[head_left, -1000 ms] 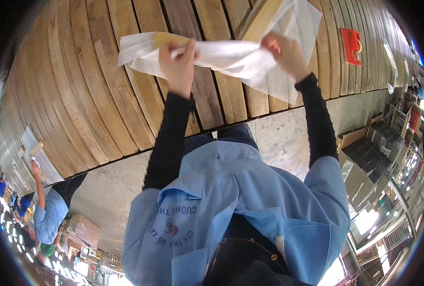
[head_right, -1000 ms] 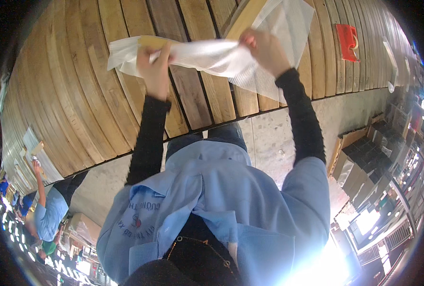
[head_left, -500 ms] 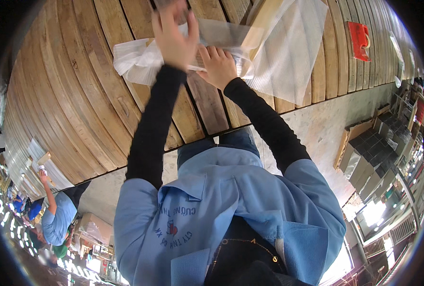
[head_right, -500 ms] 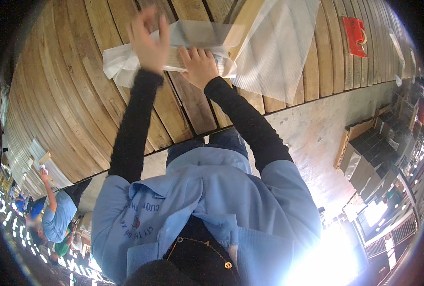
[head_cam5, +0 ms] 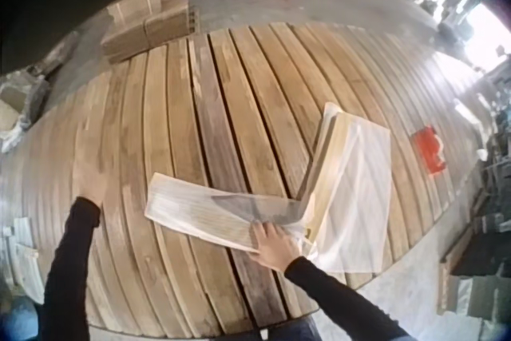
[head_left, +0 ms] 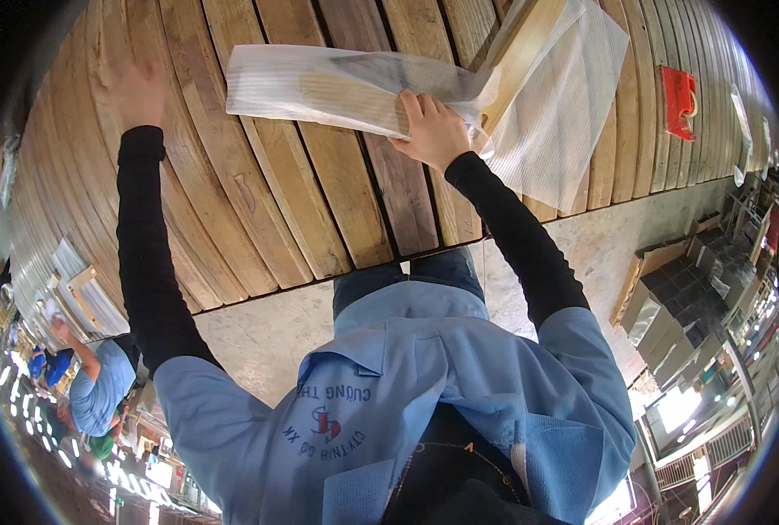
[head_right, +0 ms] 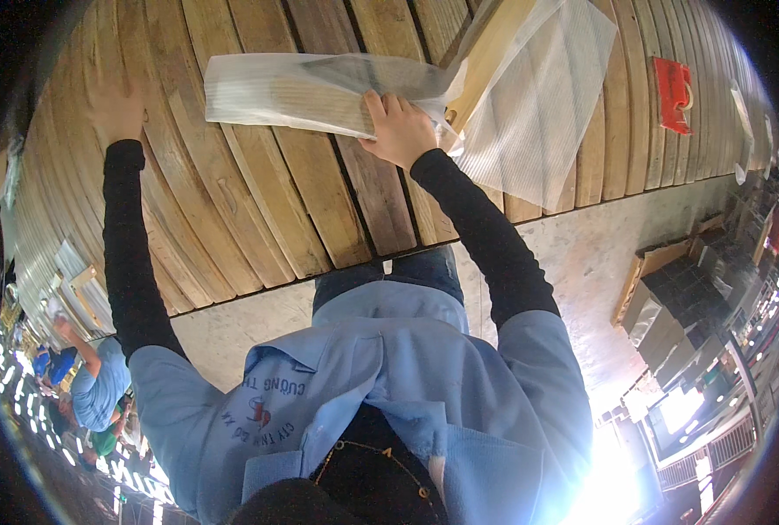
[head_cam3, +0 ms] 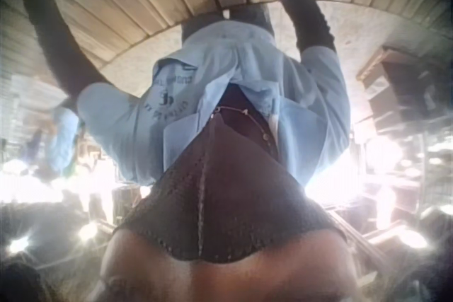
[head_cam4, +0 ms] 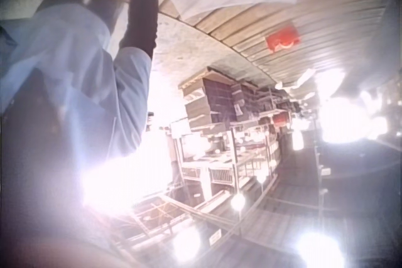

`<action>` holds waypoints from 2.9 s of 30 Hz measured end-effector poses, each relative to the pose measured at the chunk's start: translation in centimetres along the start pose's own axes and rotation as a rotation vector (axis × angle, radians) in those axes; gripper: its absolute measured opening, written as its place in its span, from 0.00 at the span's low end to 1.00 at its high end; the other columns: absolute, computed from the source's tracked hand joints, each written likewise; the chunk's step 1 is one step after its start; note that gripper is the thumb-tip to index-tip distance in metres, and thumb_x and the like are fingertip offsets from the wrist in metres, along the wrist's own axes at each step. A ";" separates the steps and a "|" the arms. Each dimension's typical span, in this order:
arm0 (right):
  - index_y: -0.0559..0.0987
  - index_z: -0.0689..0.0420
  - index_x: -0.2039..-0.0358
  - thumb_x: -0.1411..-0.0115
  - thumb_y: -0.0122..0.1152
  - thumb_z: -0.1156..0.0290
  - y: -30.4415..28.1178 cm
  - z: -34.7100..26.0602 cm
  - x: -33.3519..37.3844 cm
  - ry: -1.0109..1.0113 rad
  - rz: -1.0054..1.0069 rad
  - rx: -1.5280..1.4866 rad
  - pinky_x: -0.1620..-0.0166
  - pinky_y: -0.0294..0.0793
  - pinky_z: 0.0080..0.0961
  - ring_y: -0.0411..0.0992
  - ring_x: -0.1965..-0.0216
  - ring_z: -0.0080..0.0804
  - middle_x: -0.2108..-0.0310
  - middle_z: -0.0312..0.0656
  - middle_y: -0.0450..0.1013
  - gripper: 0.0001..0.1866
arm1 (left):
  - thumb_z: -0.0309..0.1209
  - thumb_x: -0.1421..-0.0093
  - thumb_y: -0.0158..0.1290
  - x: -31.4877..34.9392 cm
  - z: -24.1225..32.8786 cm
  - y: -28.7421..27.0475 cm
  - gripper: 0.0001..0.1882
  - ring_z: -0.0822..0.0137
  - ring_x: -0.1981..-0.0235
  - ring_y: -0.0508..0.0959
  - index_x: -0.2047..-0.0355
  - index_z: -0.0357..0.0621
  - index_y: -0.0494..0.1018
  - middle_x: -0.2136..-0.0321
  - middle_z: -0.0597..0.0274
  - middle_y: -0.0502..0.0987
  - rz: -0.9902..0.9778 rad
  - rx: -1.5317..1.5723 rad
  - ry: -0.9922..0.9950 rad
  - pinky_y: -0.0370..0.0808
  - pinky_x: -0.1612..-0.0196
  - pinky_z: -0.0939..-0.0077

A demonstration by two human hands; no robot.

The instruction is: The person wraps wooden chair leg parts in bubble wrap on a wooden workbench. They fold the bubble wrap around each piece, secure it with tape, and place the wrapped items aside. The process is repeated for multiple parts.

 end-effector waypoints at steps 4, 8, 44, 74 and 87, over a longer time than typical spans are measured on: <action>0.70 0.54 0.42 0.51 0.74 0.50 0.1 0.9 0.4 0.067 -0.035 0.031 0.61 0.80 0.38 0.78 0.59 0.44 0.61 0.45 0.74 0.40 | 0.40 0.36 0.57 5.2 13.6 -7.2 0.24 0.48 0.54 0.78 0.42 0.46 0.73 0.54 0.52 0.78 0.163 0.693 0.412 0.75 0.52 0.53; 0.70 0.55 0.44 0.53 0.75 0.50 -0.4 0.8 0.0 0.074 -0.064 -0.003 0.60 0.80 0.39 0.79 0.59 0.45 0.62 0.45 0.75 0.40 | 0.37 0.39 0.65 21.2 24.5 -0.5 0.29 0.65 0.54 0.76 0.40 0.42 0.69 0.53 0.60 0.76 -0.395 1.452 -0.389 0.75 0.52 0.67; 0.73 0.59 0.41 0.60 0.84 0.61 -7.7 9.4 8.9 -0.951 -0.753 -0.846 0.40 0.69 0.39 0.72 0.44 0.51 0.51 0.49 0.76 0.45 | 0.33 0.43 0.71 23.1 50.8 -15.6 0.33 0.58 0.41 0.75 0.40 0.36 0.72 0.41 0.50 0.76 -0.569 0.974 0.215 0.71 0.38 0.62; 0.76 0.56 0.56 0.39 0.64 0.63 -34.5 67.5 27.3 0.971 1.200 0.440 0.47 0.67 0.55 0.65 0.56 0.53 0.60 0.54 0.65 0.15 | 0.24 0.49 0.73 23.7 39.5 -16.8 0.32 0.59 0.47 0.78 0.44 0.31 0.74 0.46 0.50 0.79 0.171 1.189 -0.837 0.73 0.39 0.63; 0.82 0.52 0.47 0.36 0.54 0.34 -23.4 81.2 31.2 1.178 0.383 -0.590 0.41 0.67 0.40 0.75 0.47 0.31 0.51 0.37 0.80 0.34 | 0.23 0.47 0.72 25.6 39.3 -16.1 0.32 0.58 0.44 0.77 0.43 0.32 0.71 0.42 0.49 0.76 0.042 1.117 -0.854 0.72 0.37 0.62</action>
Point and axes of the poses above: each hand's wrist, its own x-axis away from the middle knuckle, its own y-axis out of the palm, z = x × y, the point moved 10 cm from there along -x, towards the middle knuckle
